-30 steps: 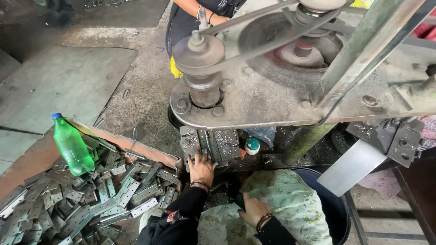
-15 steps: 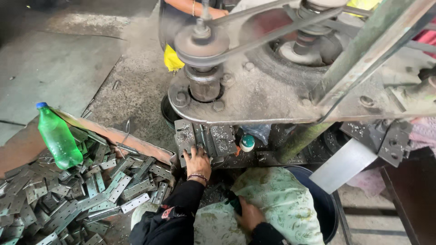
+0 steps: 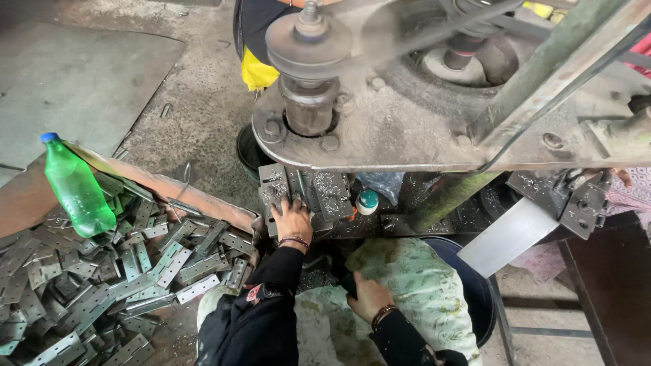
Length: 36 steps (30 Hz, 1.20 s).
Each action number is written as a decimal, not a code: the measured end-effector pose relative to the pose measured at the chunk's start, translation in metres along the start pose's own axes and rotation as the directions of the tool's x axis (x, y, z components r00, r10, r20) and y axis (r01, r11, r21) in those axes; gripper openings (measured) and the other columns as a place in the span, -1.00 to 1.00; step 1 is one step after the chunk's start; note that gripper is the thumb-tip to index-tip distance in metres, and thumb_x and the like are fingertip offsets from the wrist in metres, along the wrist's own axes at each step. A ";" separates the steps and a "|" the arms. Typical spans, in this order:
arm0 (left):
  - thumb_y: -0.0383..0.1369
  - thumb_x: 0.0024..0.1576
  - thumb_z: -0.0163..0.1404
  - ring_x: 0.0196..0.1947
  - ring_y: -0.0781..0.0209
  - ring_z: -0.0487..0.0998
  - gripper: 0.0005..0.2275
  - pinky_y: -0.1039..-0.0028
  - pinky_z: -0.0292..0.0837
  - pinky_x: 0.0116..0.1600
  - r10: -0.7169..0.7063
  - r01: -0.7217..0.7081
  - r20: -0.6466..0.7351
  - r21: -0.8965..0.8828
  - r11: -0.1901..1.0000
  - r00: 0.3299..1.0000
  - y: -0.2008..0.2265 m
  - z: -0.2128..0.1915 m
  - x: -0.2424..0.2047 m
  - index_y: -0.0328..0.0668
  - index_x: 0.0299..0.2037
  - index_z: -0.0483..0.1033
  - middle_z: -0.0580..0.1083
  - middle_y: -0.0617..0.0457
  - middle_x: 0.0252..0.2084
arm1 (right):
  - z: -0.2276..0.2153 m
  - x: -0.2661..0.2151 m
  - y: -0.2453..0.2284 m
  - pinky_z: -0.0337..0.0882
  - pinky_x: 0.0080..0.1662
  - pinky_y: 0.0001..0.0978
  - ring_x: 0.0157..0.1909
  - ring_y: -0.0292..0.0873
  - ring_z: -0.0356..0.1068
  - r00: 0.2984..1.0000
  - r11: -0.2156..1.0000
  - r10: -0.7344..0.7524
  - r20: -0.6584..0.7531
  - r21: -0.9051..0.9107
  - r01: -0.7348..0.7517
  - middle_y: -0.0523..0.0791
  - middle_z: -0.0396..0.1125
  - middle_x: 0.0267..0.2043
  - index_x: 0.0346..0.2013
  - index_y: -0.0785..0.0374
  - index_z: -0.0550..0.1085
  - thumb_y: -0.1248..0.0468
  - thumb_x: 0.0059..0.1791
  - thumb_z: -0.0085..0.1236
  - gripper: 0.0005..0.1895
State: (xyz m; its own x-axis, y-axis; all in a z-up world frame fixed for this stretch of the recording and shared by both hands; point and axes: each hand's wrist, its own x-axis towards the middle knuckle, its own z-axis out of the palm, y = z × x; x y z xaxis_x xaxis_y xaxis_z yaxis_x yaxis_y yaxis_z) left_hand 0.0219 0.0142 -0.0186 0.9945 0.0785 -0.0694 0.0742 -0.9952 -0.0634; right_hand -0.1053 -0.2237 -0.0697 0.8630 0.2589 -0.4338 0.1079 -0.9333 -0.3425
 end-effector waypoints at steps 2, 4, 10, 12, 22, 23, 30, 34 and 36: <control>-0.24 0.21 -0.13 0.44 -0.09 0.08 -0.61 -0.24 -0.09 0.42 -0.008 0.006 -0.087 -0.027 1.000 0.996 -0.001 0.003 0.003 -0.11 0.21 0.48 0.34 0.08 0.33 | 0.013 -0.006 0.000 0.51 -0.19 0.08 -0.24 0.23 0.51 0.999 0.996 0.037 0.000 0.086 -0.037 0.14 0.48 -0.23 0.36 0.11 0.13 0.01 -0.01 0.13 -0.29; -0.22 0.22 -0.14 0.43 -0.09 0.09 -0.61 -0.24 -0.10 0.43 -0.014 0.007 -0.115 -0.058 0.998 0.993 -0.001 0.006 0.004 -0.13 0.21 0.49 0.35 0.08 0.31 | 0.028 -0.008 0.007 0.51 -0.19 0.09 -0.24 0.24 0.51 0.997 0.992 0.015 -0.076 0.129 -0.005 0.17 0.48 -0.23 0.37 0.13 0.11 0.05 -0.06 0.17 -0.23; -0.25 0.31 -0.22 0.47 -0.09 0.08 -0.65 -0.24 -0.12 0.46 -0.042 0.026 -0.143 -0.107 0.994 0.989 0.001 0.008 -0.005 -0.09 0.20 0.50 0.34 0.12 0.34 | 0.047 -0.006 0.019 0.48 -0.15 0.13 -0.18 0.27 0.49 0.991 0.987 -0.011 -0.136 0.156 0.033 0.19 0.48 -0.22 0.37 0.11 0.15 0.10 -0.08 0.18 -0.24; -0.25 0.29 -0.25 0.46 -0.10 0.06 -0.65 -0.28 -0.16 0.44 -0.054 0.048 -0.091 -0.074 0.996 0.994 0.001 -0.001 0.000 -0.05 0.20 0.49 0.31 0.14 0.34 | 0.030 0.000 0.012 0.48 -0.14 0.13 -0.16 0.27 0.48 0.989 0.993 -0.019 -0.144 0.111 0.035 0.17 0.47 -0.21 0.33 0.12 0.18 0.12 -0.11 0.21 -0.25; -0.25 0.25 -0.21 0.47 -0.17 0.02 -0.60 -0.30 -0.14 0.43 -0.080 0.080 -0.081 -0.005 0.997 0.993 0.000 -0.004 0.022 -0.07 0.28 0.42 0.29 0.10 0.37 | 0.020 -0.015 0.001 0.52 -0.21 0.06 -0.24 0.22 0.52 0.992 0.988 -0.014 -0.124 0.151 0.033 0.16 0.47 -0.21 0.38 0.16 0.13 0.08 -0.03 0.15 -0.26; -0.25 0.23 -0.20 0.46 -0.18 0.01 -0.59 -0.30 -0.15 0.40 -0.070 0.071 -0.075 0.001 0.997 0.995 0.000 -0.004 0.020 -0.07 0.28 0.40 0.27 0.09 0.38 | 0.029 -0.015 0.005 0.52 -0.22 0.04 -0.26 0.22 0.53 0.989 0.976 -0.018 -0.144 0.213 0.049 0.17 0.47 -0.22 0.41 0.17 0.11 0.08 -0.02 0.13 -0.25; -0.15 0.31 -0.27 0.50 -0.17 -0.03 -0.57 -0.33 -0.20 0.44 -0.021 0.022 0.037 -0.043 0.999 0.999 0.000 -0.010 -0.005 -0.11 0.30 0.38 0.23 0.06 0.41 | 0.045 -0.001 0.021 0.50 -0.19 0.09 -0.21 0.26 0.51 0.996 0.985 -0.001 -0.090 0.173 0.017 0.18 0.48 -0.22 0.40 0.14 0.10 0.10 -0.07 0.19 -0.20; -0.24 0.29 -0.25 0.52 -0.16 -0.05 -0.62 -0.35 -0.23 0.44 -0.034 0.034 -0.001 -0.072 0.997 0.999 -0.004 -0.010 -0.009 -0.07 0.27 0.42 0.23 0.09 0.43 | 0.021 -0.007 0.006 0.48 -0.18 0.14 -0.18 0.27 0.49 0.991 0.996 -0.008 -0.132 0.091 0.021 0.17 0.47 -0.19 0.30 0.12 0.19 0.09 -0.09 0.23 -0.29; -0.21 0.32 -0.28 0.52 -0.14 -0.07 -0.63 -0.36 -0.26 0.46 -0.036 0.038 0.023 -0.091 0.995 0.999 -0.003 -0.007 -0.002 -0.05 0.25 0.44 0.22 0.10 0.43 | 0.010 -0.014 0.002 0.48 -0.17 0.13 -0.18 0.26 0.49 0.992 0.997 -0.025 -0.124 0.072 0.034 0.16 0.48 -0.19 0.24 0.13 0.23 0.08 -0.08 0.23 -0.35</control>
State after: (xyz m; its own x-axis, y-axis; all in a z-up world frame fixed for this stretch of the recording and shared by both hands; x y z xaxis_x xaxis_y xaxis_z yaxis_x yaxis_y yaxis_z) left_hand 0.0205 0.0162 -0.0114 0.9892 0.1155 -0.0903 0.1182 -0.9927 0.0248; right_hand -0.1215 -0.2271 -0.0726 0.9146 0.2491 -0.3186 0.1012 -0.9036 -0.4162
